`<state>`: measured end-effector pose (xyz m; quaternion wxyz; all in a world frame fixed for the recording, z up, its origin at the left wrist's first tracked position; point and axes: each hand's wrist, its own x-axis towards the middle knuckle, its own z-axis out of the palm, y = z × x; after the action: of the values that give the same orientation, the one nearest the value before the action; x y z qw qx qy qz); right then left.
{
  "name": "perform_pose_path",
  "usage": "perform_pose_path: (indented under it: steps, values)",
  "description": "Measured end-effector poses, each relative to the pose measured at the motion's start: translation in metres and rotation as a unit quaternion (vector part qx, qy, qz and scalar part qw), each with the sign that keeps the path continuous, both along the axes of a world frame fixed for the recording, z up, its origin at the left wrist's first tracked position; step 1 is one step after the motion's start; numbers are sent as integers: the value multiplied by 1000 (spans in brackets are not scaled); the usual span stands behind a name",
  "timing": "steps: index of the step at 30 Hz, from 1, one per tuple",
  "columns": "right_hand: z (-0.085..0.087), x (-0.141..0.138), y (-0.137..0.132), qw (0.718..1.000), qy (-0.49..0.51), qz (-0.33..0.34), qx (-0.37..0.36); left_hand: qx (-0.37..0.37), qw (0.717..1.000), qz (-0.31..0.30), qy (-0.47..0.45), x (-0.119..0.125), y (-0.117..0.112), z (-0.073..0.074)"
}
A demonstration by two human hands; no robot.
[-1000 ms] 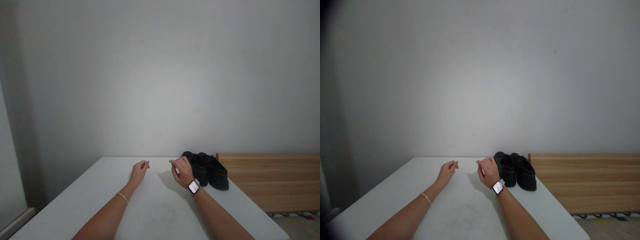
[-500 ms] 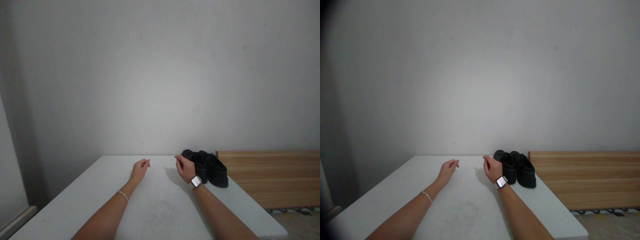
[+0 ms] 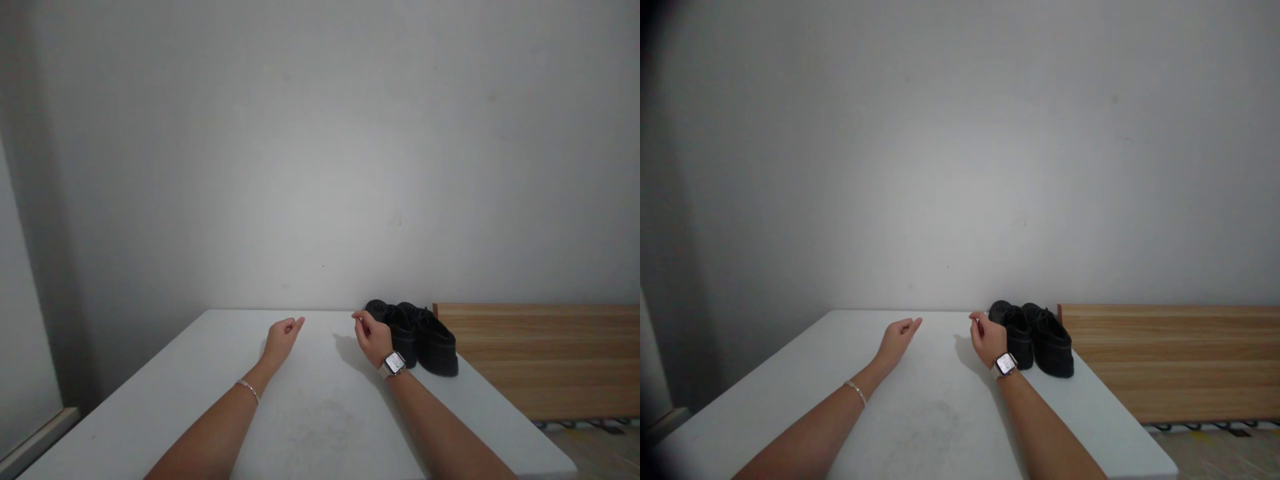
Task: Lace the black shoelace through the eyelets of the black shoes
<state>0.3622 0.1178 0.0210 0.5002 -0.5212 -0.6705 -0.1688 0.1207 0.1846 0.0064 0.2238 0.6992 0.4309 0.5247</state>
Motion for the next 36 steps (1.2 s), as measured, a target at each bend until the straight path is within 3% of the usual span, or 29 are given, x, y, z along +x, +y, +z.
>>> perform_pose_path:
  steps: [23, 27, 29, 33, 36]
  values:
    - [1, 1, -1, 1000, -8, -20, 10, -6, 1000, -12, -9, -2, -1, 1]
    - [17, 12, -8, 996, -15, -77, 46, -12, 999, -29, -28, -2, -4, 5]
    - [26, 23, -12, 988, -9, -142, 58, -18, 998, -38, -41, -1, -5, 6]
    - [33, 42, -15, 955, -29, -294, -15, -26, 997, -48, -61, -1, -6, 6]
    - [31, 48, -13, 951, -56, -297, -71, -24, 996, -52, -67, -1, -5, 6]
